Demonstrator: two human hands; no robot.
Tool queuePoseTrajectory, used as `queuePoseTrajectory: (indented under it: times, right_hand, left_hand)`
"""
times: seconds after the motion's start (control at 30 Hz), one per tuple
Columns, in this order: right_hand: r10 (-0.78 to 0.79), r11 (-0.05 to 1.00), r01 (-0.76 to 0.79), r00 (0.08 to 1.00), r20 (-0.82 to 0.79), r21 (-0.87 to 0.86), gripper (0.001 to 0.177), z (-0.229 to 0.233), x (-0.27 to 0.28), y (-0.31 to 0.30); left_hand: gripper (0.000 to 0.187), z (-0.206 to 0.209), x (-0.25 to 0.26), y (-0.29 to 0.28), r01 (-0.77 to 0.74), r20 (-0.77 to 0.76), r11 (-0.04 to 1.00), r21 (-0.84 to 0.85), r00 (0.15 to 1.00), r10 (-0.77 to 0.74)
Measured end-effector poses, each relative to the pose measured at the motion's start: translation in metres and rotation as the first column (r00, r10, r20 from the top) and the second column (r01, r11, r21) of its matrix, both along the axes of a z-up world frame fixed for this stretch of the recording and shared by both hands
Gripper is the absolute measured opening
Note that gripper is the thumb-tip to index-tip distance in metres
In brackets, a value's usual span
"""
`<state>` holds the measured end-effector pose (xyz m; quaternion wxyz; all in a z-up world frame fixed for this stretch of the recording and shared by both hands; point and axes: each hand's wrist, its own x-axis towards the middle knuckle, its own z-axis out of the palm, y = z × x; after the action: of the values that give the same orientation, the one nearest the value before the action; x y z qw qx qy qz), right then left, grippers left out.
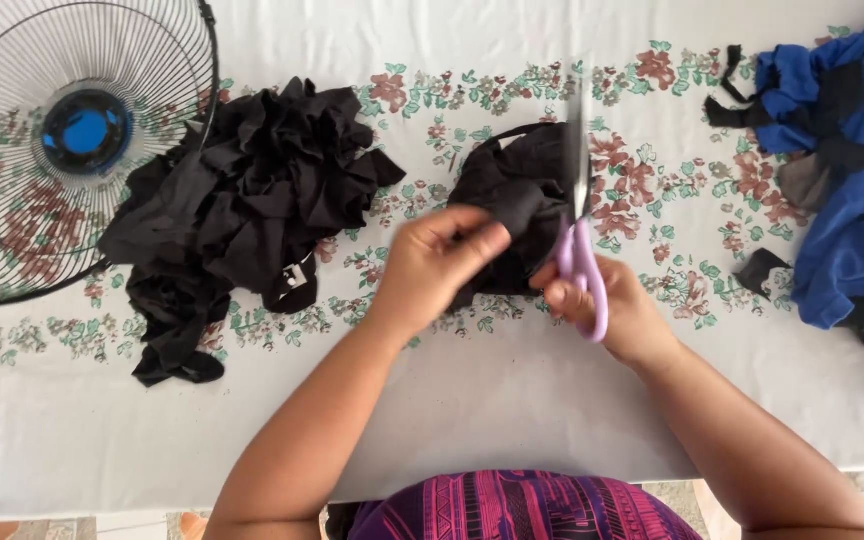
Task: Cutting black fabric into long thin strips using scissors on a table.
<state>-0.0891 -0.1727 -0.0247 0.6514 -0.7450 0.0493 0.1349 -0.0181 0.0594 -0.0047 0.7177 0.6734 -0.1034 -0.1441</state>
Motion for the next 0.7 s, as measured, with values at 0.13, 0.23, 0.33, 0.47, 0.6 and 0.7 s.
queuePoseTrajectory:
  times: [0.13,0.23,0.33,0.47,0.6,0.7]
  right_hand:
    - [0.318,0.937,-0.315,0.948,0.005,0.147,0.049,0.003,-0.005,0.010]
    - [0.381,0.917,-0.397,0.898,-0.219,-0.034,0.052,0.011,-0.007,0.020]
    - [0.398,0.909,-0.416,0.874,-0.278,-0.007,0.062,0.015,-0.013,0.022]
    - [0.488,0.871,-0.489,0.872,0.034,0.043,0.071,0.017,-0.016,0.026]
    - [0.454,0.891,-0.454,0.891,0.014,0.025,0.067,0.018,-0.017,0.033]
    - [0.369,0.927,-0.375,0.915,-0.163,-0.009,0.063,0.013,-0.015,0.031]
  left_hand:
    - [0.021,-0.005,0.025,0.017,-0.226,-0.063,0.942,-0.249,0.974,0.217]
    - [0.022,0.005,0.024,0.019,-0.351,-0.174,0.911,-0.217,0.932,0.317]
    - [0.022,0.024,0.015,0.020,-0.289,-0.127,0.913,-0.289,0.956,0.263]
    - [0.026,0.037,0.003,0.013,-0.235,-0.100,0.915,-0.327,0.972,0.214]
    - [0.028,0.016,-0.009,0.007,-0.267,-0.144,0.880,-0.392,0.963,0.228]
    - [0.028,0.010,-0.005,0.002,-0.238,-0.175,0.880,-0.412,0.968,0.180]
